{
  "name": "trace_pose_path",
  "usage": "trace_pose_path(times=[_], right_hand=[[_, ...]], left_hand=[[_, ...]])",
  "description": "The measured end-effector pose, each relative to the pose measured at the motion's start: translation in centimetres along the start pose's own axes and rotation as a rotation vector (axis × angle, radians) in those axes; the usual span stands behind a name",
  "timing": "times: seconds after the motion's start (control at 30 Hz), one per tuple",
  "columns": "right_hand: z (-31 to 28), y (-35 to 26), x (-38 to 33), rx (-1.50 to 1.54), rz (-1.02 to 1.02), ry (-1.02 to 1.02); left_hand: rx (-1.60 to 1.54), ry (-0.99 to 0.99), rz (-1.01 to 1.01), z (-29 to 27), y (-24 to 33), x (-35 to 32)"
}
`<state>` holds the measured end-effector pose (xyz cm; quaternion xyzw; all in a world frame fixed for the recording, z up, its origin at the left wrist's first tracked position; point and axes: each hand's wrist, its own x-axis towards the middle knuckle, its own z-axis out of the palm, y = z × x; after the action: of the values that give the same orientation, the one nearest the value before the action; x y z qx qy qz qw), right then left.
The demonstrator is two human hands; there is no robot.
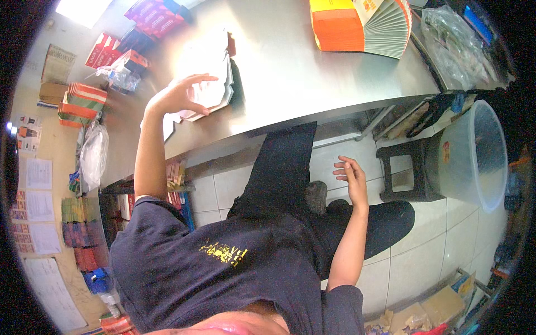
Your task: The person folds flat paper sheets into small rectangular boxes, then inserts a small yellow item into each box and seals it. The finished boxes are stacked on the table.
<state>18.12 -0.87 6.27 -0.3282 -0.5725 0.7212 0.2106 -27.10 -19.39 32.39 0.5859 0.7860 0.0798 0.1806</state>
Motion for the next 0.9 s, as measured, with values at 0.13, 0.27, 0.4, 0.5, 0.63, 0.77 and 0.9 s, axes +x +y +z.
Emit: trace_pose_path(times=[0.13, 0.27, 0.4, 0.5, 0.63, 0.77, 0.9], right_hand=[[0.2, -0.1, 0.1, -0.003, -0.004, -0.009], [0.9, -0.6, 0.1, -0.003, -0.003, -0.030], [0.8, -0.4, -0.1, -0.001, 0.001, -0.026], [0.2, -0.2, 0.0, -0.022, -0.003, 0.017], [0.3, 0.0, 0.1, -0.022, -0.003, 0.075], [-1.7, 2.3, -0.2, -0.067, -0.082, 0.290], [-6.7, 7.1, -0.8, -0.558, -0.043, 0.420]], left_hand=[[-0.138, -0.085, -0.080, -1.0, -2.0, 0.3], [-0.229, 0.036, -0.066, -0.9, -3.6, 0.1], [-0.073, 0.421, -0.147, -2.2, -1.4, -0.9], [-0.011, 0.969, -0.113, -3.2, 7.4, -2.6], [-0.464, 0.877, 0.440, -0.3, 17.2, -4.2], [-0.731, 0.154, 0.945, 6.2, 25.2, -1.8], [-0.705, 0.059, 0.804, 16.2, 29.0, 4.3]])
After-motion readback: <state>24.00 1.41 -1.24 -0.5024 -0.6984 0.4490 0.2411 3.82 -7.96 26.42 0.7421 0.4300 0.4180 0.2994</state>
